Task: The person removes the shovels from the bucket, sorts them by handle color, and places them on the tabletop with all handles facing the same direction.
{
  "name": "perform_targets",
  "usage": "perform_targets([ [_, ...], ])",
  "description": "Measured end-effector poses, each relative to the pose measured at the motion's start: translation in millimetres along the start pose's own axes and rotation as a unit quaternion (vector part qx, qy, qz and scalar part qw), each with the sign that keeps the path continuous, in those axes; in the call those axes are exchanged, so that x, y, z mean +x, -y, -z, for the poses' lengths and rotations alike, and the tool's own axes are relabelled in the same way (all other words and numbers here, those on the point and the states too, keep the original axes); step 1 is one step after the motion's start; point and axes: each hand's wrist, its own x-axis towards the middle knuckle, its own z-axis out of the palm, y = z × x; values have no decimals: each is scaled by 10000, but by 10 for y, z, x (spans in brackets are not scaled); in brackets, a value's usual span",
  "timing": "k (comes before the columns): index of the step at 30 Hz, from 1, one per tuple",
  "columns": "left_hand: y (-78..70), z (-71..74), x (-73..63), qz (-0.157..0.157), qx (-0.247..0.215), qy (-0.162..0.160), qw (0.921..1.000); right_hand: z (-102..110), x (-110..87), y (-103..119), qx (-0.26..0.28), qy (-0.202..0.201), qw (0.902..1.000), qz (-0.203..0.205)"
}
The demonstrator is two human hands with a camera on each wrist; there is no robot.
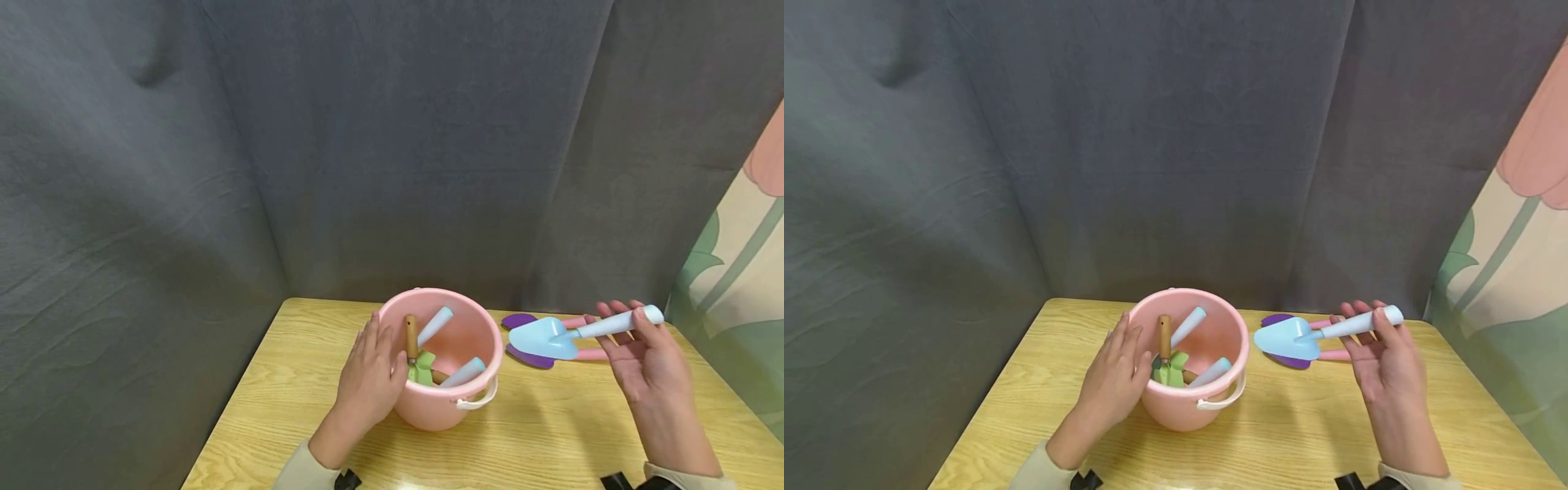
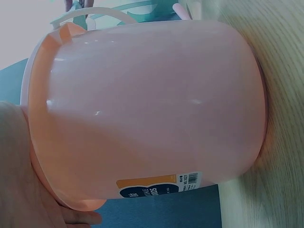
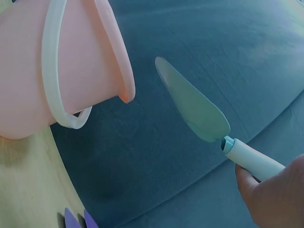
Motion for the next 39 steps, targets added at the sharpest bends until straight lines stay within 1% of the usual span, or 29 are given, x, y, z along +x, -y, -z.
perform_targets([
  [3,1,-3,8,6,10,11,10000,60,-28,62,189,-152,9997,31],
  [7,2,-5,7,41,-20,56,10000,156,-93,150,373,-454,9982,-72],
  [9,-2,-2,1,55,-31,71,10000,202,-115,185,399,-480,9979,-156],
  [11,-4,-2,-3,54,-27,66,10000,244,-122,209,438,-420,9979,-218],
  [14,1,-8,-5,37,-10,30,10000,304,-137,237,489,-430,9976,-233],
  [19,0,-14,-3,69,-30,55,10000,379,-150,281,572,-799,9948,-256],
  [23,0,-17,-2,85,-46,65,9999,443,-137,305,541,-1045,9928,-241],
  [27,1,-18,-2,114,-59,68,9999,550,-116,324,615,-1003,9926,-299],
  [30,1,-18,-7,142,-66,90,9998,620,-104,333,606,-1053,9921,-314],
  [34,3,-22,-11,152,-56,84,9998,672,-103,338,528,-1225,9907,-275],
  [39,1,-20,-7,118,-57,42,9999,748,-95,347,564,-1247,9903,-234],
])
